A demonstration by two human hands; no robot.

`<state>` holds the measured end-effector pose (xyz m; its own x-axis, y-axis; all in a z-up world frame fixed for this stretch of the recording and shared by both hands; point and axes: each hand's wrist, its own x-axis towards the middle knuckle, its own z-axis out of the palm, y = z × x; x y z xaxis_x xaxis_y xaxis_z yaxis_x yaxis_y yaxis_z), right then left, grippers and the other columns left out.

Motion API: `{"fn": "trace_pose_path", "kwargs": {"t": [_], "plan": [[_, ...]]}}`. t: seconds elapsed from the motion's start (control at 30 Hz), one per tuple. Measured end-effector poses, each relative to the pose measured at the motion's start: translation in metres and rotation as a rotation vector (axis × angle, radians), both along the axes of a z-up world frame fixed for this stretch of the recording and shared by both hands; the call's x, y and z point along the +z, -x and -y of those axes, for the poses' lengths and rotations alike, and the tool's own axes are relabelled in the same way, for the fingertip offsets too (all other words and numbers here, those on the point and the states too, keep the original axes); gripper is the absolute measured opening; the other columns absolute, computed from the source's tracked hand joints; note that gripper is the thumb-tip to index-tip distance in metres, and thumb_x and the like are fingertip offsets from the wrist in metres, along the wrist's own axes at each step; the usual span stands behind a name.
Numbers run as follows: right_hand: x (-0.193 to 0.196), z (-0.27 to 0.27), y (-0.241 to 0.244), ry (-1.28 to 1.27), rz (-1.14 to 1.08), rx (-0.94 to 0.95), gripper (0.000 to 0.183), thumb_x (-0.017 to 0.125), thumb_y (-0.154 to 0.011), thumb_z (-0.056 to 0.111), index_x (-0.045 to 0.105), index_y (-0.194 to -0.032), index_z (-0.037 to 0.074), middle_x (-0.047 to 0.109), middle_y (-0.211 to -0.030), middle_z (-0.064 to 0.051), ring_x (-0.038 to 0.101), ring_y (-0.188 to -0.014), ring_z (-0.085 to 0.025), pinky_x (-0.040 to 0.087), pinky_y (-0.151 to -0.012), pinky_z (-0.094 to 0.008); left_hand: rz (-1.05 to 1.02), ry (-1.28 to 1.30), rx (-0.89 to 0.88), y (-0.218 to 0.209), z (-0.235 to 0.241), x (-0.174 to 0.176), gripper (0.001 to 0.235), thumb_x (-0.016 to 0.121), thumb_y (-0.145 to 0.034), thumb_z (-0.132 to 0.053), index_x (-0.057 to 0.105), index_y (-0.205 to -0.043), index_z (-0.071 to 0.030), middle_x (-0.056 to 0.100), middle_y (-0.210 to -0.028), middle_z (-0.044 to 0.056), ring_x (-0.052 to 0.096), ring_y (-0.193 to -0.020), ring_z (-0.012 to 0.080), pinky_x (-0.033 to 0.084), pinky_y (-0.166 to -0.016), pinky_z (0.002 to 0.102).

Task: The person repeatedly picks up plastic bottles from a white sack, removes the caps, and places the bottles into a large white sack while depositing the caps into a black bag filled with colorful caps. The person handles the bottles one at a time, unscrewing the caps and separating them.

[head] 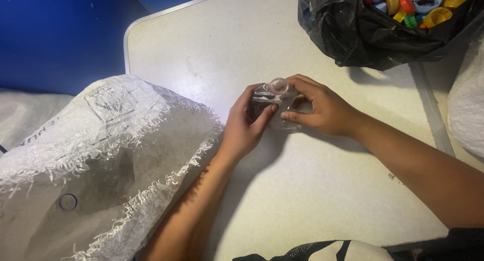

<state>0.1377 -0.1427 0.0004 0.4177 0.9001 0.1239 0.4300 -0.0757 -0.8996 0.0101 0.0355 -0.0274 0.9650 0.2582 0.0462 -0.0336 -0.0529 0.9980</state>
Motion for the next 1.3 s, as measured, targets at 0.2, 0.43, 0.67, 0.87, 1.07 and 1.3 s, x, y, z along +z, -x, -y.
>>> {"fn": "trace_pose_path", "kwargs": {"t": [0.2,0.43,0.67,0.87,1.07,1.3], "plan": [[0.008,-0.007,0.003,0.206,-0.060,-0.066,0.046,0.071,-0.090,0.017,0.056,-0.133,0.009,0.073,-0.094,-0.005,0.068,-0.082,-0.014,0.058,-0.076,-0.033,0.036,-0.061,0.030,0.001,-0.002,-0.002,0.044,0.071,-0.098,-0.006,0.052,-0.138,-0.003,0.066,-0.127,0.013,0.069,-0.116,0.0196,0.061,-0.096,0.031],[0.000,-0.004,-0.005,0.095,-0.191,-0.128,0.036,0.065,-0.098,0.019,0.053,-0.131,0.010,0.068,-0.100,-0.004,0.066,-0.091,-0.010,0.059,-0.079,-0.029,-0.025,-0.262,-0.074,0.001,0.001,0.026,0.077,0.084,-0.082,-0.019,0.041,-0.144,-0.006,0.059,-0.133,0.016,0.065,-0.119,0.0235,0.055,-0.094,0.036],[-0.008,0.002,-0.016,0.103,-0.360,-0.116,0.037,0.068,-0.098,0.020,0.053,-0.130,0.010,0.067,-0.104,-0.006,0.063,-0.102,-0.012,0.054,-0.091,-0.031,-0.113,-0.307,-0.023,-0.001,0.005,0.027,0.061,0.088,-0.077,-0.030,0.058,-0.124,-0.005,0.076,-0.105,0.009,0.076,-0.095,0.0162,0.061,-0.079,0.031],[-0.006,0.008,-0.025,0.068,-0.450,0.077,0.071,0.078,-0.080,0.024,0.050,-0.142,0.004,0.070,-0.117,-0.010,0.066,-0.114,-0.018,0.055,-0.102,-0.037,-0.027,-0.180,0.024,0.000,0.000,0.010,0.045,0.085,-0.085,-0.029,0.060,-0.111,-0.002,0.076,-0.104,0.009,0.075,-0.097,0.0135,0.064,-0.081,0.028],[0.004,0.006,-0.022,0.210,-0.371,0.022,0.070,0.079,-0.081,0.021,0.052,-0.143,0.007,0.073,-0.121,-0.010,0.069,-0.116,-0.019,0.053,-0.105,-0.036,-0.032,-0.255,0.038,0.000,0.000,0.010,0.039,0.083,-0.086,-0.029,0.060,-0.103,-0.004,0.071,-0.098,0.004,0.072,-0.088,0.0098,0.062,-0.070,0.026],[0.001,0.000,-0.002,0.159,0.041,-0.016,0.038,0.074,-0.084,0.007,0.066,-0.122,0.003,0.070,-0.109,-0.005,0.070,-0.099,-0.014,0.057,-0.086,-0.032,-0.009,-0.349,0.039,0.003,-0.002,-0.006,0.032,0.083,-0.092,-0.023,0.061,-0.094,0.000,0.062,-0.080,0.006,0.054,-0.072,0.0086,0.047,-0.061,0.027]]}}
